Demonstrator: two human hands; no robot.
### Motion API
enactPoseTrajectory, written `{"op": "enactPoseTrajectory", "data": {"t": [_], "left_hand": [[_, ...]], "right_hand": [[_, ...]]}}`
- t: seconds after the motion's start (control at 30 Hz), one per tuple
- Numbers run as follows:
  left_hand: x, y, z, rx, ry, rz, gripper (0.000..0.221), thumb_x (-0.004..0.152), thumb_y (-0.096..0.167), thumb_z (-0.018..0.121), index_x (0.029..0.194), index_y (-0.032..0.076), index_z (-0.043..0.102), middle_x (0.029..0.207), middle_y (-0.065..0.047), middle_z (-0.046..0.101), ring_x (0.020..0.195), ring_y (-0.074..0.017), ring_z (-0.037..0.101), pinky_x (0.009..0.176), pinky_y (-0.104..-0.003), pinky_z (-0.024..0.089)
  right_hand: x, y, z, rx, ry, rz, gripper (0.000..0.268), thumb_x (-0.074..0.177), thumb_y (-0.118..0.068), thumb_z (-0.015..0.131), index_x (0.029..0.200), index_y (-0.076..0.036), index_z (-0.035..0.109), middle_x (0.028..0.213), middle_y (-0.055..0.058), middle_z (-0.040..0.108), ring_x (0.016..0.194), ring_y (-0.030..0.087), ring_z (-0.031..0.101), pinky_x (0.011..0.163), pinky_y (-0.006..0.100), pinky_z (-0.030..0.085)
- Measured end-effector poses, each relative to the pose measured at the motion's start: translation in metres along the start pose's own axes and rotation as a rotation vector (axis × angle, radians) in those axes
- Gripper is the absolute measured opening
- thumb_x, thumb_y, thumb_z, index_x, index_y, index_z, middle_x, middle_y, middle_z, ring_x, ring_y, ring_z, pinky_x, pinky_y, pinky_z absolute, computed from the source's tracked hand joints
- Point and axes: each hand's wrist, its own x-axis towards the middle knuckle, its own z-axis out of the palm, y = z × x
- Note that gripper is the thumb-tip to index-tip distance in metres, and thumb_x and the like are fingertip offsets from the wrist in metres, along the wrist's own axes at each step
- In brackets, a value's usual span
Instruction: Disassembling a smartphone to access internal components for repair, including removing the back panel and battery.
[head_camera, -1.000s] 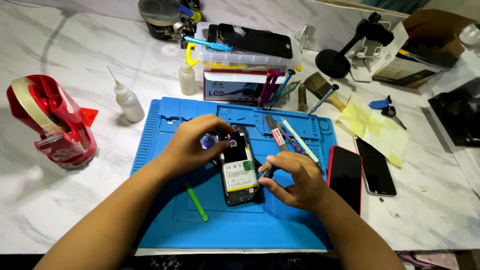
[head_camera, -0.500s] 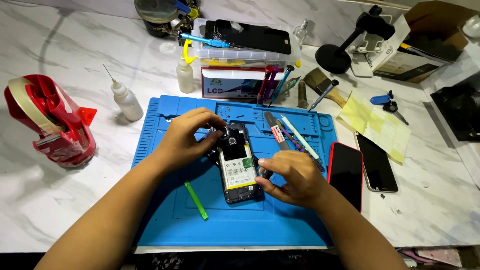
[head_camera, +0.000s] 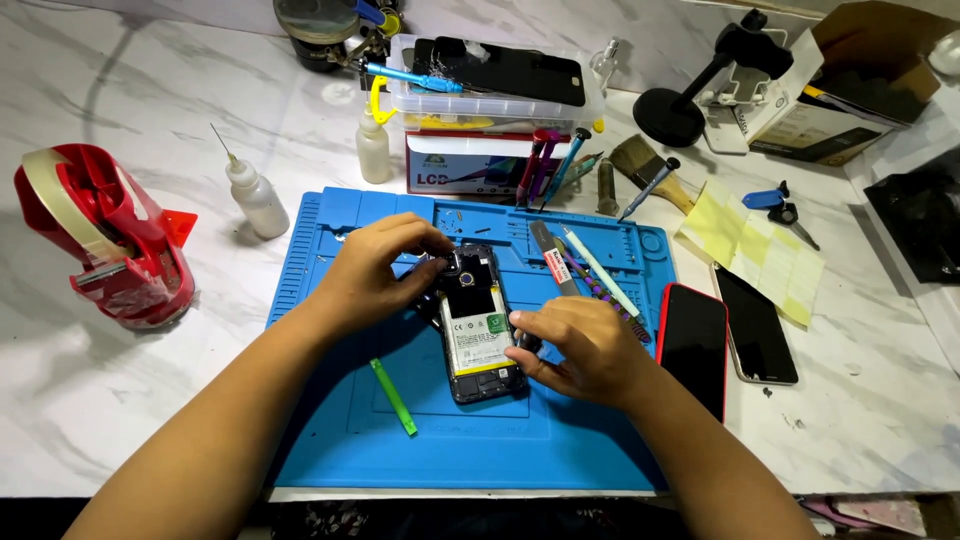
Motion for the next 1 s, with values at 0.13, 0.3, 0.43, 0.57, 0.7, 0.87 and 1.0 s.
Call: {"op": "enactPoseTrajectory", "data": {"t": [0.13,0.3,0.43,0.57,0.7,0.87,1.0], "left_hand": [[0.0,0.001,-0.001,0.014,-0.01,0.004,0.014,0.085,-0.004,0.075,0.097,0.002,0.072,0.088,-0.013,0.072,0.09,-0.0317,0.075,0.083,-0.043,0.061],[0.0,0.001,-0.001,0.005,-0.021,0.001,0.013,0.085,-0.004,0.075,0.097,0.002,0.072,0.088,-0.013,0.072,0.089,-0.0316,0.075,0.083,-0.043,0.061],[-0.001,-0.007,0.003,-0.002,-0.032,0.022,0.012,0.086,-0.002,0.075,0.096,0.004,0.072,0.087,-0.011,0.071,0.088,-0.0297,0.074,0.082,-0.041,0.061],[-0.002,-0.019,0.002,0.086,-0.069,0.122,0.006,0.092,0.006,0.069,0.095,0.011,0.067,0.089,-0.003,0.069,0.081,-0.0196,0.066,0.073,-0.032,0.052],[-0.007,-0.027,0.006,0.091,-0.075,0.041,0.011,0.09,0.006,0.07,0.1,0.012,0.069,0.094,-0.004,0.069,0.086,-0.019,0.067,0.072,-0.03,0.054],[-0.003,-0.033,0.003,0.045,-0.093,0.039,0.012,0.092,0.008,0.069,0.104,0.011,0.068,0.102,-0.005,0.071,0.098,-0.0219,0.069,0.082,-0.033,0.058],[-0.004,-0.041,0.008,0.021,-0.081,0.01,0.012,0.092,0.008,0.069,0.104,0.011,0.068,0.103,-0.004,0.07,0.099,-0.0209,0.07,0.087,-0.032,0.06]], "right_hand": [[0.001,0.0,0.0,-0.023,-0.022,0.018,0.037,0.09,-0.012,0.074,0.124,-0.003,0.064,0.075,0.007,0.069,0.056,0.026,0.065,0.047,0.036,0.053],[0.002,-0.002,-0.003,-0.042,-0.045,0.019,0.037,0.09,-0.012,0.075,0.124,-0.003,0.063,0.076,0.008,0.068,0.057,0.026,0.065,0.047,0.036,0.053],[0.008,-0.013,-0.014,0.036,-0.088,0.088,0.039,0.089,-0.01,0.073,0.126,-0.002,0.063,0.083,0.011,0.072,0.065,0.031,0.069,0.054,0.04,0.057],[0.0,-0.012,-0.02,0.162,-0.293,0.276,0.051,0.094,-0.006,0.067,0.142,-0.01,0.048,0.129,0.008,0.074,0.119,0.024,0.075,0.098,0.035,0.061],[-0.025,0.004,-0.003,0.07,-0.172,0.163,0.06,0.083,-0.021,0.085,0.132,-0.012,0.053,0.102,0.009,0.074,0.089,0.021,0.076,0.077,0.035,0.064],[-0.026,0.008,-0.009,0.057,-0.351,0.379,0.062,0.085,-0.024,0.074,0.141,-0.016,0.047,0.133,0.005,0.072,0.126,0.02,0.07,0.091,0.04,0.069],[-0.053,0.026,-0.001,0.042,-0.322,0.427,0.081,0.072,-0.019,0.086,0.143,-0.027,0.049,0.117,-0.004,0.083,0.105,0.008,0.083,0.086,0.03,0.069]]}}
